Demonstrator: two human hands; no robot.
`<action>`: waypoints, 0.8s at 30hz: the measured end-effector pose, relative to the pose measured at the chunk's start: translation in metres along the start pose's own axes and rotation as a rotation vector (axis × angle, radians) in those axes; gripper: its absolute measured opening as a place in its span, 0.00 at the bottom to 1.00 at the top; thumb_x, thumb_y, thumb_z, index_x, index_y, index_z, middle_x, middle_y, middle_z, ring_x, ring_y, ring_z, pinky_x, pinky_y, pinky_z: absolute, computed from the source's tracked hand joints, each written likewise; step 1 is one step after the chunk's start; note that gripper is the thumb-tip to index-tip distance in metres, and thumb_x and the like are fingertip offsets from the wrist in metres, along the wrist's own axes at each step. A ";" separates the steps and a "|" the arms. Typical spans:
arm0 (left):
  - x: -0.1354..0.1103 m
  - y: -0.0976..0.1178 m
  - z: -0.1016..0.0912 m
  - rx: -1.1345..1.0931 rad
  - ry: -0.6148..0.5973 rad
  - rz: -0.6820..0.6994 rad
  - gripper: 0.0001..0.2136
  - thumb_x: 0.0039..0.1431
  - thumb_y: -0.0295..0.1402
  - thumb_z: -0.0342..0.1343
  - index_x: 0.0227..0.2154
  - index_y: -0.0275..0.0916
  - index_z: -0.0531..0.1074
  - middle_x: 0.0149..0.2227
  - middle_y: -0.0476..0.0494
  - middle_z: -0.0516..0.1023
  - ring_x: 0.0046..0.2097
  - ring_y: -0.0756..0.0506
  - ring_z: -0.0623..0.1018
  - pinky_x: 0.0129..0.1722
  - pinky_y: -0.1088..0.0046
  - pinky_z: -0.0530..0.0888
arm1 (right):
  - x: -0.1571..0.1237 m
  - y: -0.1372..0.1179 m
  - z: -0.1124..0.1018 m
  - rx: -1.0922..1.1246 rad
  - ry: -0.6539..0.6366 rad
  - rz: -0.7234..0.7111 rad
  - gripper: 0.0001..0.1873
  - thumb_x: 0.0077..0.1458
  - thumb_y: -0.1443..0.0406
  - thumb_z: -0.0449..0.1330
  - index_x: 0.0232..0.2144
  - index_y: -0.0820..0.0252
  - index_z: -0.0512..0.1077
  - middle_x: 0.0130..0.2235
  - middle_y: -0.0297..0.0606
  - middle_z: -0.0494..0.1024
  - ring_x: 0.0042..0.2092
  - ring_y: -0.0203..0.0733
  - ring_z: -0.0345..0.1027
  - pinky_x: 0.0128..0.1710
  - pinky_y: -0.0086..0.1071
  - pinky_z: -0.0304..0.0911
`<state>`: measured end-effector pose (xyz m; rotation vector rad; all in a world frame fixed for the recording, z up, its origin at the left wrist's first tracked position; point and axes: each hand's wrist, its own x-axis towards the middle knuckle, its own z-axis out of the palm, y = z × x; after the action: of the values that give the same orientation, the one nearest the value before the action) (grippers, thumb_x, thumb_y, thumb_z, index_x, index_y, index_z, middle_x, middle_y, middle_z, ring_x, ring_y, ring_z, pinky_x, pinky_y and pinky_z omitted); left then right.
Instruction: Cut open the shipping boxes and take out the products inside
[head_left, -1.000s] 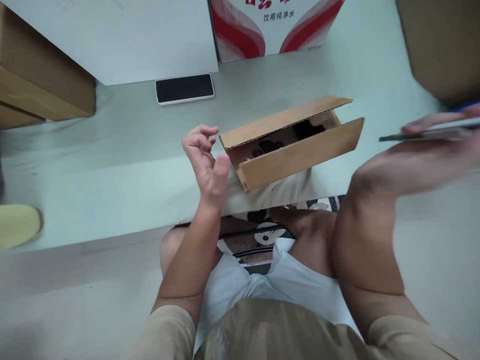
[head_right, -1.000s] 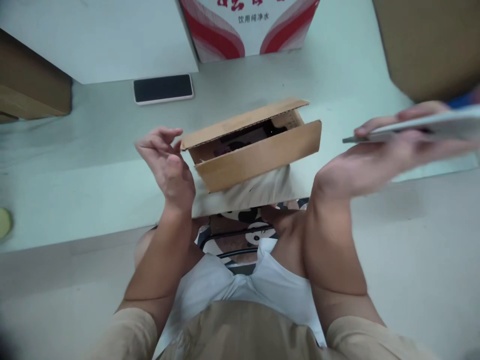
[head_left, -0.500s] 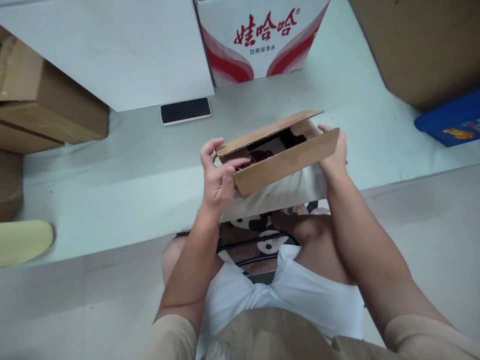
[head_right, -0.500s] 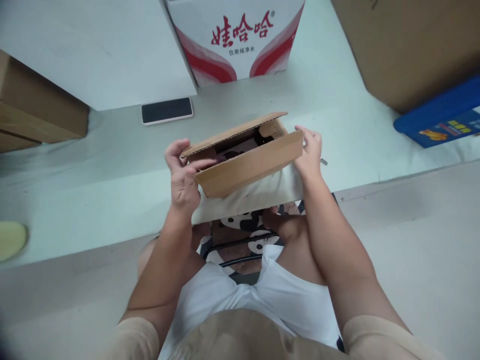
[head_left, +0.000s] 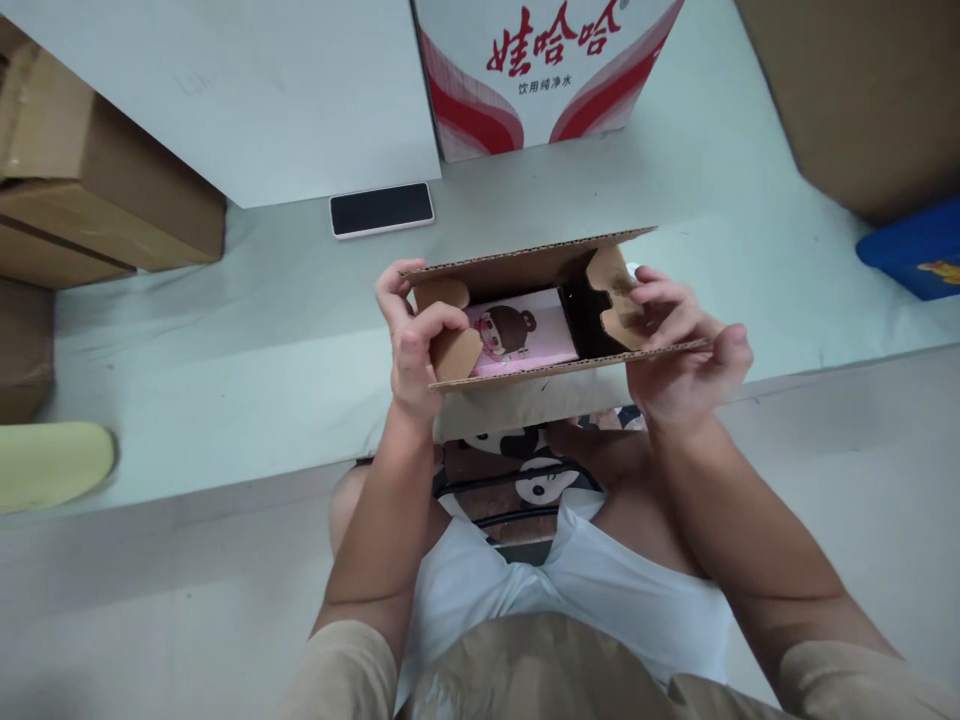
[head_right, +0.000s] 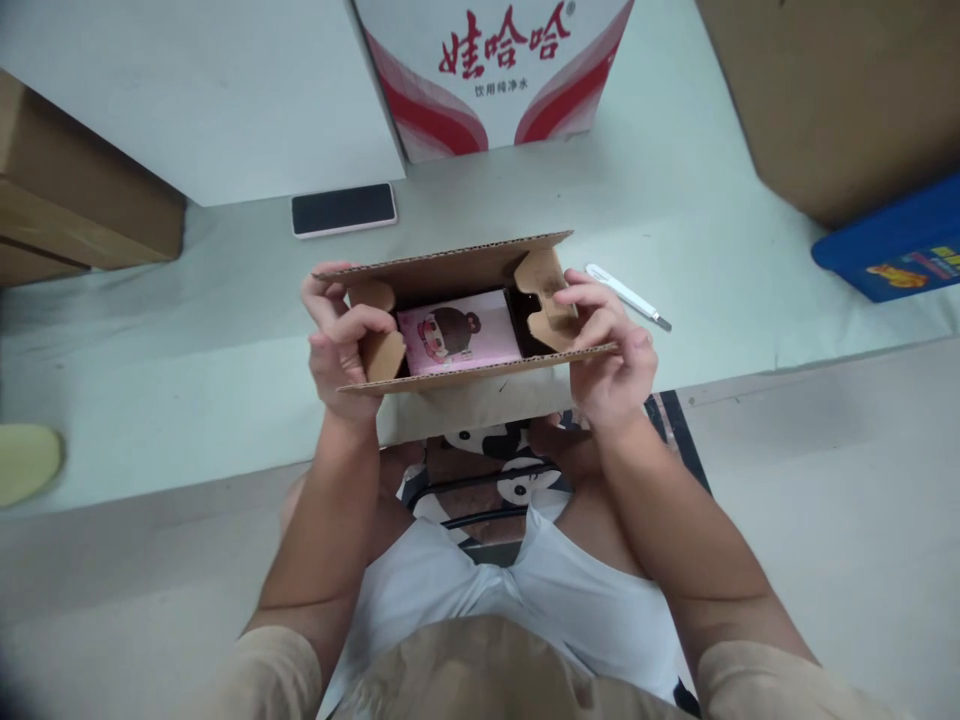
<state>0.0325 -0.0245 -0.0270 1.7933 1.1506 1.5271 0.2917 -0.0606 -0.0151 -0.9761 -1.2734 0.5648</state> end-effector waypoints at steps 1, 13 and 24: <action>0.001 -0.001 -0.002 0.001 0.024 0.007 0.36 0.67 0.64 0.26 0.28 0.44 0.72 0.64 0.46 0.63 0.66 0.34 0.67 0.67 0.46 0.69 | -0.002 -0.002 0.002 0.009 -0.026 -0.022 0.34 0.67 0.44 0.38 0.18 0.55 0.63 0.41 0.42 0.77 0.61 0.54 0.70 0.66 0.62 0.60; 0.007 0.017 -0.008 0.287 0.085 -0.210 0.44 0.60 0.65 0.08 0.29 0.42 0.66 0.64 0.47 0.69 0.67 0.35 0.71 0.58 0.45 0.73 | -0.001 -0.004 -0.008 -0.323 -0.412 -0.203 0.46 0.61 0.31 0.31 0.37 0.51 0.77 0.37 0.41 0.80 0.59 0.59 0.70 0.70 0.63 0.50; 0.019 0.075 -0.030 0.246 0.504 0.154 0.16 0.55 0.53 0.60 0.32 0.47 0.68 0.41 0.46 0.71 0.53 0.37 0.74 0.59 0.49 0.72 | -0.017 -0.011 0.011 -0.283 -0.076 -0.429 0.32 0.70 0.42 0.36 0.45 0.50 0.73 0.37 0.38 0.72 0.46 0.48 0.64 0.52 0.49 0.62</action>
<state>0.0244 -0.0506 0.0512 1.7300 1.5171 2.0862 0.2754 -0.0770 -0.0150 -0.8791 -1.6053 0.0898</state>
